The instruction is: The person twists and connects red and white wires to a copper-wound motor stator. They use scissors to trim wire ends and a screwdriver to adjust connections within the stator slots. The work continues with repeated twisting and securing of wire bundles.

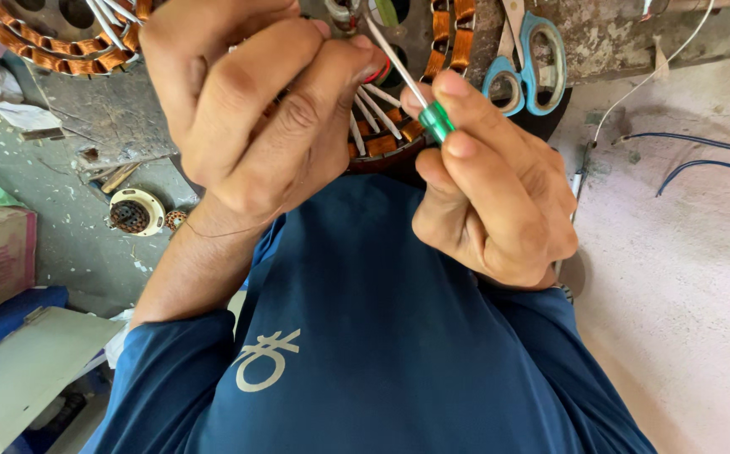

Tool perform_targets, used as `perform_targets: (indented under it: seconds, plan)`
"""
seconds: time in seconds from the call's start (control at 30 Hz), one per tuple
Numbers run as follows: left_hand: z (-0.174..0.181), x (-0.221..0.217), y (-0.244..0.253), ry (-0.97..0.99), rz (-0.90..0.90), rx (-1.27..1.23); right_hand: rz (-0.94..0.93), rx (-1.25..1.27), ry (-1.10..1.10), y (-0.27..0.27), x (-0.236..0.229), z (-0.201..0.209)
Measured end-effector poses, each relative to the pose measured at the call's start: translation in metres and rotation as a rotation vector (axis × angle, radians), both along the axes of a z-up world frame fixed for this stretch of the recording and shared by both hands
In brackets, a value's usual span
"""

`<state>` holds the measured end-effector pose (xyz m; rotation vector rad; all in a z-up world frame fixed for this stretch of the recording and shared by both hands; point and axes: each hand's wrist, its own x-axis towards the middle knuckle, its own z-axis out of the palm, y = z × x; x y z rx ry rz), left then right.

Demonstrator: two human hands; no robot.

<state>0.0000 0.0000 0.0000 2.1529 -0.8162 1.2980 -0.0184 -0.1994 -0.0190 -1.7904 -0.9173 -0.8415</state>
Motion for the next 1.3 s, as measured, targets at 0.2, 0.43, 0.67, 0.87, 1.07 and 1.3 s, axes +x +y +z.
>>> perform_targets:
  seconds: [0.2, 0.43, 0.67, 0.87, 1.07, 1.3]
  plan:
    - [0.002, 0.001, -0.002, 0.014, -0.01, -0.011, 0.031, -0.03, -0.004, 0.0, 0.001, 0.001]
    - [0.002, 0.0, -0.001, 0.022, -0.029, -0.023, 0.014, -0.041, -0.165, 0.012, 0.013, -0.005]
    - [0.002, 0.005, -0.001, -0.028, -0.064, -0.028, -0.049, -0.113, -0.165, 0.012, 0.008, 0.015]
    - [0.003, 0.002, 0.001, -0.036, -0.105, -0.029, -0.055, -0.172, -0.093, 0.003, -0.004, 0.017]
    - [0.002, 0.002, 0.003, -0.064, -0.123, -0.036, 0.079, 0.201, 0.142, -0.001, -0.006, 0.005]
    - [0.01, -0.002, 0.0, -0.063, -0.113, 0.007, -0.192, 0.436, 0.272, -0.018, 0.013, -0.024]
